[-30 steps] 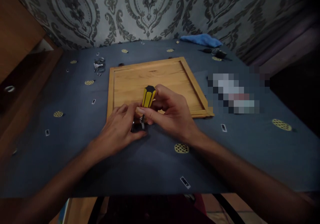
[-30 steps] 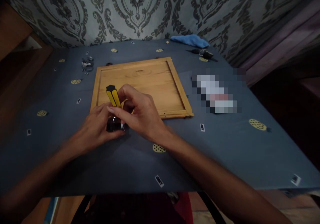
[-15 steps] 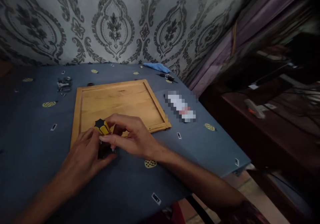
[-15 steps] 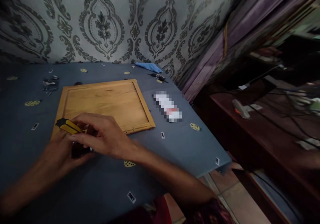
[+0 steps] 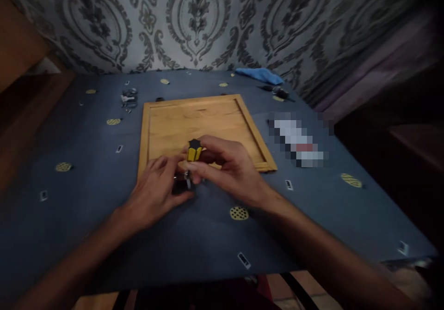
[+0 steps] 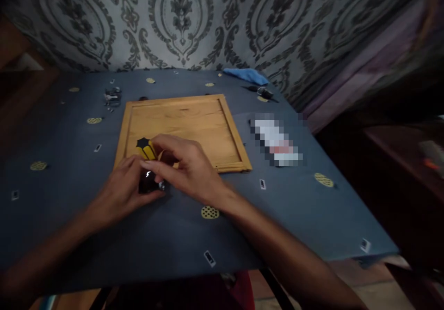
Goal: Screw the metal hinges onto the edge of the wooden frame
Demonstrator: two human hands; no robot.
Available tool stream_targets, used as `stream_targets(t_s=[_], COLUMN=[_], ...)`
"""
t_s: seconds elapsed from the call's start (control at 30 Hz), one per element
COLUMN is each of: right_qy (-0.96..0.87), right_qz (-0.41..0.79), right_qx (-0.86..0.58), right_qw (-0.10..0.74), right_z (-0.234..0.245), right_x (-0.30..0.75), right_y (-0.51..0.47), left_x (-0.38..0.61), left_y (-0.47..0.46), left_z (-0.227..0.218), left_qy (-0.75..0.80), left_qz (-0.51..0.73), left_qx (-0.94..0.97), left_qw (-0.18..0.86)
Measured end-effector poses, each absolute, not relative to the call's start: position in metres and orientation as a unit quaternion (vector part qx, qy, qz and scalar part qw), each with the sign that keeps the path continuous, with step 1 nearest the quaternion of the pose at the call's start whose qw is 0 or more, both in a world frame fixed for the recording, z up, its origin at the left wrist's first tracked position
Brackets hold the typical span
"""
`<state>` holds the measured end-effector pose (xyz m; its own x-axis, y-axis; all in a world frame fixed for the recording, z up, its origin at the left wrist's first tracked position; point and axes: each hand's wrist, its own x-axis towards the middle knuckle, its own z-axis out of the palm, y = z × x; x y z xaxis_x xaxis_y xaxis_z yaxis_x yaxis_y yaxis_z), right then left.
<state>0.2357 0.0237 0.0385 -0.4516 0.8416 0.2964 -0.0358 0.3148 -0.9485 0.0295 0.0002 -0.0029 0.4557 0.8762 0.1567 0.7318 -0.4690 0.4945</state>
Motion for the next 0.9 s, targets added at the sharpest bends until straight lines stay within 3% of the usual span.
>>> stream_targets(t_s=[0.33,0.9], right_qy=[-0.613,-0.649], right_qz=[0.413,0.446], right_qx=[-0.357,-0.361], right_qw=[0.571,0.5], right_z=[0.0378,0.0309], right_x=[0.2281,0.2284], right_y=[0.0194,0.0211], left_x=[0.0313,0.0314], left_y=[-0.0021,-0.0018], left_z=[0.003,0.0009], left_qy=[0.504,0.494], left_qz=[0.182,0.19], left_qx=[0.822,0.826], left_qw=[0.195,0.195])
